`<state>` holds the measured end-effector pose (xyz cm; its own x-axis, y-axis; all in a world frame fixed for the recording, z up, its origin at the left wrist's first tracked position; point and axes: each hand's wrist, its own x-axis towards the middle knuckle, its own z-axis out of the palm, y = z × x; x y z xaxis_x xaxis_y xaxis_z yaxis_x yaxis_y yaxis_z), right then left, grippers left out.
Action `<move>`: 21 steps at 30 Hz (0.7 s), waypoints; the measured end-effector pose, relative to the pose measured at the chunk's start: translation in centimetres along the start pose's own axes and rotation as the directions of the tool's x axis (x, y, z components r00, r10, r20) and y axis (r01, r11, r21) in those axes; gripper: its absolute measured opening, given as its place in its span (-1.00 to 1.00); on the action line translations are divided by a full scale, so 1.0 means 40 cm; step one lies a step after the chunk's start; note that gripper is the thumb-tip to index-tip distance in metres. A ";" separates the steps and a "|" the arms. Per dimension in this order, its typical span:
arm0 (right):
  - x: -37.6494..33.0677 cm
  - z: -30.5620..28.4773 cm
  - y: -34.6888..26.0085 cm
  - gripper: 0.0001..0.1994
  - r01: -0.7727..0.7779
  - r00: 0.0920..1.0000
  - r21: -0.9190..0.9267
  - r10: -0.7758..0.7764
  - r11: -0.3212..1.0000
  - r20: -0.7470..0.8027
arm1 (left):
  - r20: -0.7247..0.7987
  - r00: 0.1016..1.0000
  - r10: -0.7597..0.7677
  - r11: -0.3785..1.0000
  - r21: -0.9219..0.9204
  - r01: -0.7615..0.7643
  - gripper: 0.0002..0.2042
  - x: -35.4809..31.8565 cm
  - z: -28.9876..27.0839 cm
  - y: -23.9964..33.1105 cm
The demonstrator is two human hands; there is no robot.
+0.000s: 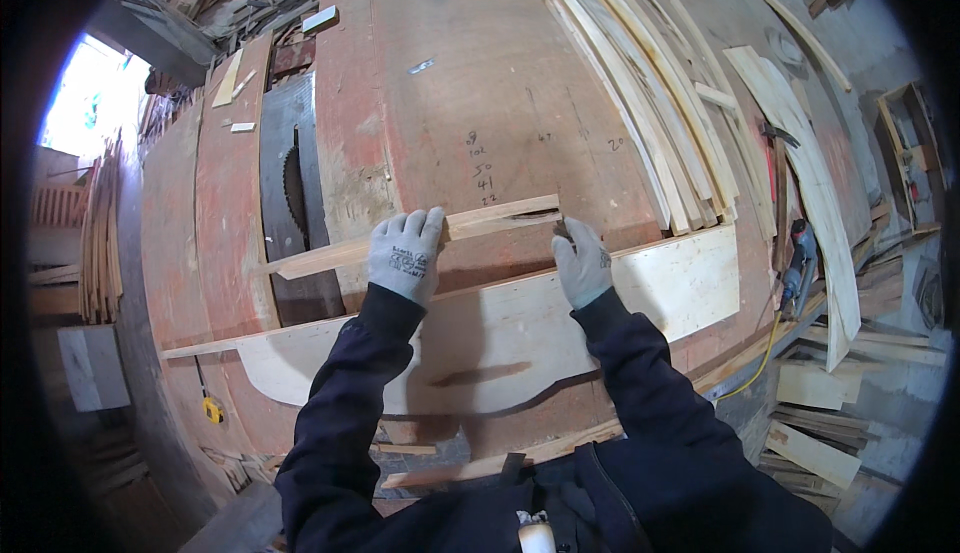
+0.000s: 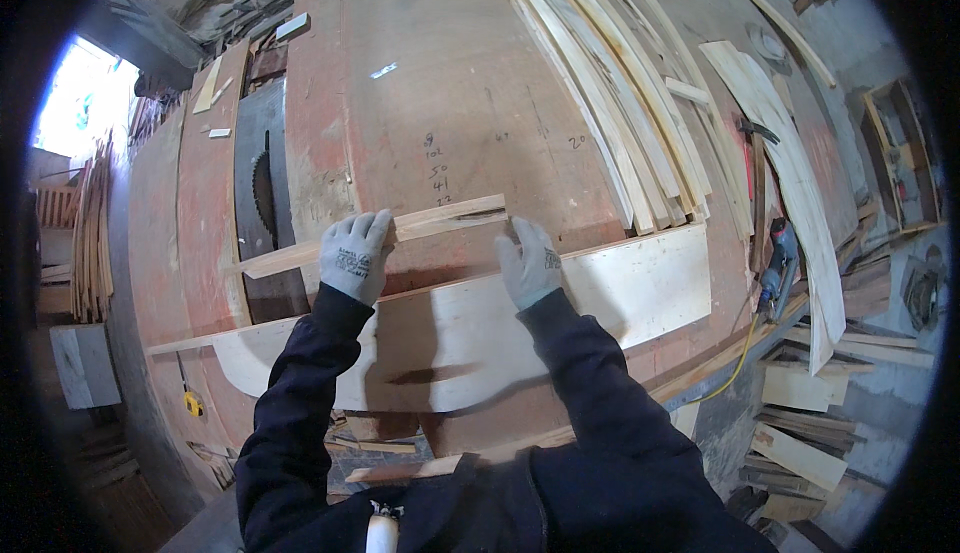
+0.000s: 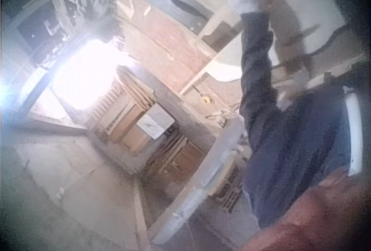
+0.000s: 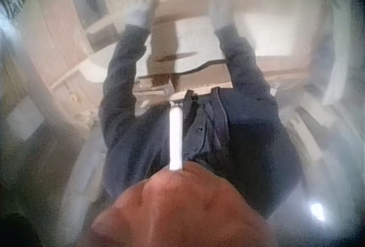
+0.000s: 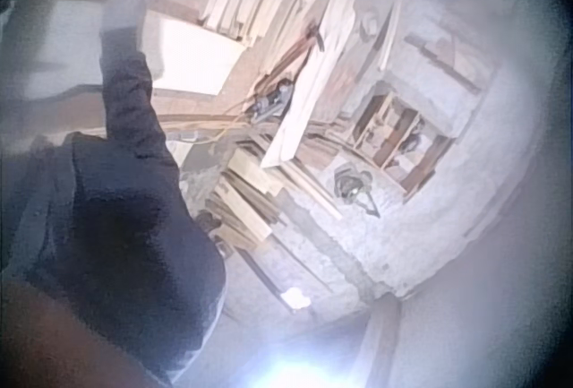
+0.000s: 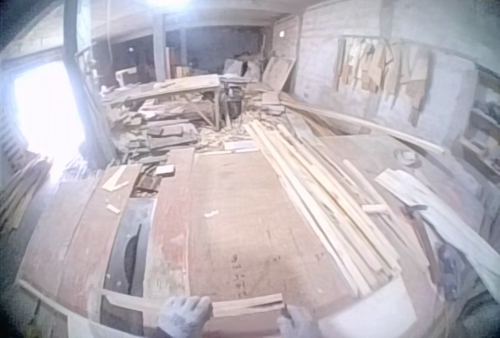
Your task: The person measures and marks a wooden board with a ruler and pencil, then uses a nail gun to attach smaller wooden pieces to the board. They repeatedly align, mark, and fasten the pieces in a workshop setting.
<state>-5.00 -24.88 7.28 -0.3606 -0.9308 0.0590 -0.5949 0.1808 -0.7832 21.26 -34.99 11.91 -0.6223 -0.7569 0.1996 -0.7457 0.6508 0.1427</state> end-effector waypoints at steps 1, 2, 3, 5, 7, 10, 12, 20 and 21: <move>-0.015 0.000 0.004 -0.62 0.016 1.000 -0.003 -0.016 1.000 -0.003 | 0.005 1.000 0.005 1.000 0.020 -0.005 -0.50 0.013 0.009 0.005; -0.028 0.000 0.009 -0.62 0.018 1.000 0.002 -0.018 1.000 0.004 | 0.016 1.000 0.007 0.999 0.039 -0.007 -0.52 0.026 0.020 0.010; -0.036 0.000 0.013 -0.61 0.002 1.000 0.019 -0.002 1.000 0.014 | 0.020 1.000 -0.008 1.000 0.027 0.007 -0.53 0.042 0.032 0.017; -0.044 -0.002 0.023 -0.60 0.060 0.998 -0.030 -0.060 0.998 0.004 | 0.033 0.999 -0.034 0.999 -0.012 0.035 -0.56 0.073 0.063 0.038; -0.042 -0.007 0.032 -0.60 0.105 0.994 -0.090 -0.106 0.990 -0.007 | 0.153 0.986 -0.072 0.997 0.024 0.069 -0.55 0.106 0.099 0.066; -0.030 -0.019 0.048 -0.60 0.156 0.987 -0.195 -0.162 0.968 -0.016 | 0.163 0.986 -0.039 0.999 0.030 0.035 -0.58 0.156 0.159 0.106; -0.029 -0.024 0.056 -0.60 0.136 0.990 -0.228 -0.143 0.964 -0.011 | 0.173 0.985 -0.016 0.999 0.040 0.009 -0.59 0.161 0.188 0.120; -0.039 -0.017 0.055 -0.67 0.215 0.976 -0.477 -0.195 0.852 0.092 | 0.085 0.996 0.016 1.000 0.007 -0.016 -0.49 0.146 0.239 0.132; -0.038 -0.025 0.050 -0.68 0.185 0.981 -0.452 -0.134 0.873 0.143 | 0.087 0.996 0.011 1.000 0.010 -0.012 -0.48 0.145 0.238 0.135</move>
<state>-6.37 -22.76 6.24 -0.1710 -0.9825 0.0742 -0.9104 0.1288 -0.3931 11.34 -36.44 4.62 -0.6491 -0.7518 0.1159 -0.7405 0.6593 0.1303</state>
